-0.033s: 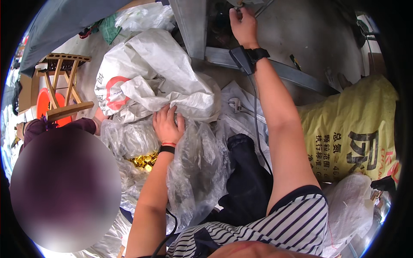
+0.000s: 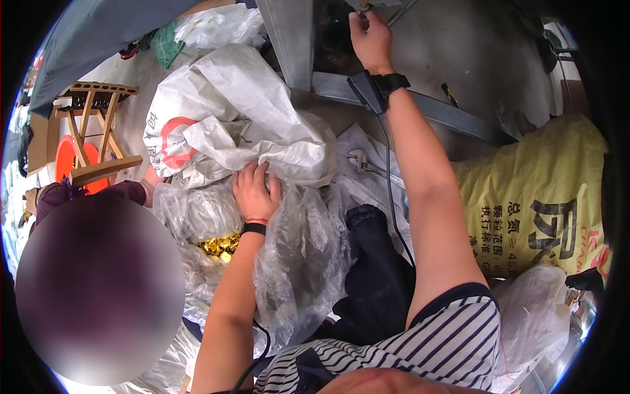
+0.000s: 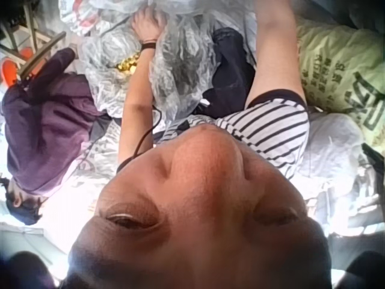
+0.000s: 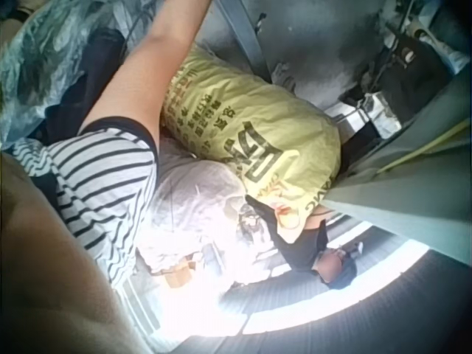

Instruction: Using an adjustable wrench and industrial press machine to assemble or adjust metal components.

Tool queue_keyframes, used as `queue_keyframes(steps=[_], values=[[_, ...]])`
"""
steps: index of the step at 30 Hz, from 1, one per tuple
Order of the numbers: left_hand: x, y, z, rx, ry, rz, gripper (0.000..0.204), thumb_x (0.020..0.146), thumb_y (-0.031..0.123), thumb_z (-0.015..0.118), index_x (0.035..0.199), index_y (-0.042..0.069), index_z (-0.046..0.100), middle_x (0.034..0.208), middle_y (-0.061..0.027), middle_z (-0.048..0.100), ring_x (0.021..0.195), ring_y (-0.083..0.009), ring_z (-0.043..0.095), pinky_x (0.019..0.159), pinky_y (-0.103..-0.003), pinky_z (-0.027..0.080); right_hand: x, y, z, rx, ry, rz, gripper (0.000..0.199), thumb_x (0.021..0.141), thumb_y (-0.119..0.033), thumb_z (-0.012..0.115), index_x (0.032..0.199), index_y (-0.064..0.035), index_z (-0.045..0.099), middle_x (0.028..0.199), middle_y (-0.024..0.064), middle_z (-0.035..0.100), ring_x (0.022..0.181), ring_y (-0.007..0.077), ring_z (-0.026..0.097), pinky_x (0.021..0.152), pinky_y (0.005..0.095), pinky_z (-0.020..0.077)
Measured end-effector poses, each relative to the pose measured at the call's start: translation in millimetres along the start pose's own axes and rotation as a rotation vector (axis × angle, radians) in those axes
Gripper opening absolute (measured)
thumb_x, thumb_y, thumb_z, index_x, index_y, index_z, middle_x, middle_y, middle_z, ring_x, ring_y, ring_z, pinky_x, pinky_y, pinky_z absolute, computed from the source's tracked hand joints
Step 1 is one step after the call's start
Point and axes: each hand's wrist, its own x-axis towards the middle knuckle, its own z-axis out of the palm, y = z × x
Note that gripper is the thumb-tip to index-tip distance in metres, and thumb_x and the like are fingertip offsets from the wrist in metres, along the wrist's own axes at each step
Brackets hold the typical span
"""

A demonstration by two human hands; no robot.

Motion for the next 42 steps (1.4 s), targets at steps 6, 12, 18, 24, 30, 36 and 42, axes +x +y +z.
queue_keyframes(steps=[6, 12, 18, 24, 30, 36, 42], values=[[-1, -3, 0, 0.004, 0.003, -0.008, 0.028, 0.081, 0.024, 0.055, 0.102, 0.009, 0.063, 0.112, -0.0109, 0.059, 0.108, -0.0278, 0.052, 0.100, -0.046, 0.032, -5, -8, 3, 0.013, 0.028, 0.085, 0.038, 0.080, -0.039, 0.065, 0.081, -0.0022, 0.061, 0.076, 0.0100, 0.064, 0.069, 0.0289, 0.063, 0.066, 0.0380, 0.0489], [0, -2, 2, -0.017, 0.003, -0.015, 0.028, 0.080, 0.025, 0.055, 0.101, 0.008, 0.063, 0.112, -0.0106, 0.058, 0.108, -0.0279, 0.052, 0.100, -0.047, 0.031, -4, -5, 7, -0.136, 0.065, 0.040, 0.037, 0.080, -0.040, 0.065, 0.079, -0.0033, 0.060, 0.075, 0.0100, 0.063, 0.068, 0.0293, 0.062, 0.064, 0.0399, 0.0478], [1, 1, -2, -0.002, -0.011, -0.012, 0.027, 0.082, 0.024, 0.055, 0.104, 0.009, 0.062, 0.111, -0.0120, 0.059, 0.108, -0.0286, 0.052, 0.101, -0.046, 0.032, -7, -5, 5, -0.072, 0.061, -0.016, 0.035, 0.081, -0.038, 0.065, 0.078, -0.0041, 0.059, 0.074, 0.0097, 0.060, 0.065, 0.0294, 0.060, 0.063, 0.0409, 0.0466], [-1, -1, 0, -0.014, -0.007, -0.019, 0.028, 0.080, 0.024, 0.056, 0.101, 0.008, 0.063, 0.112, -0.0108, 0.058, 0.108, -0.0281, 0.052, 0.101, -0.047, 0.030, -8, -7, 7, -0.104, 0.032, 0.005, 0.037, 0.079, -0.040, 0.067, 0.079, -0.0043, 0.059, 0.074, 0.0094, 0.060, 0.066, 0.0304, 0.060, 0.063, 0.0402, 0.0469], [0, -2, -3, 0.007, -0.010, -0.010, 0.028, 0.082, 0.024, 0.055, 0.104, 0.009, 0.063, 0.112, -0.0124, 0.059, 0.108, -0.0286, 0.052, 0.101, -0.047, 0.032, -7, -15, 5, -0.122, 0.044, 0.101, 0.036, 0.079, -0.039, 0.067, 0.078, -0.0048, 0.059, 0.073, 0.0098, 0.062, 0.068, 0.0312, 0.061, 0.062, 0.0407, 0.0470], [2, 3, -1, -0.013, -0.008, -0.006, 0.028, 0.082, 0.024, 0.055, 0.104, 0.009, 0.063, 0.111, -0.0123, 0.059, 0.108, -0.0290, 0.052, 0.100, -0.047, 0.032, -5, 3, 8, -0.202, 0.067, 0.032, 0.037, 0.081, -0.042, 0.064, 0.079, -0.0045, 0.061, 0.076, 0.0108, 0.065, 0.072, 0.0315, 0.063, 0.064, 0.0409, 0.0478], [1, 2, 2, -0.015, -0.018, -0.003, 0.029, 0.082, 0.024, 0.054, 0.105, 0.008, 0.062, 0.112, -0.0125, 0.058, 0.108, -0.0294, 0.052, 0.100, -0.047, 0.032, -6, -15, 0, -0.156, 0.049, 0.063, 0.027, 0.085, -0.027, 0.061, 0.082, -0.0013, 0.056, 0.076, 0.0204, 0.061, 0.072, 0.0394, 0.060, 0.063, 0.0453, 0.0456]])
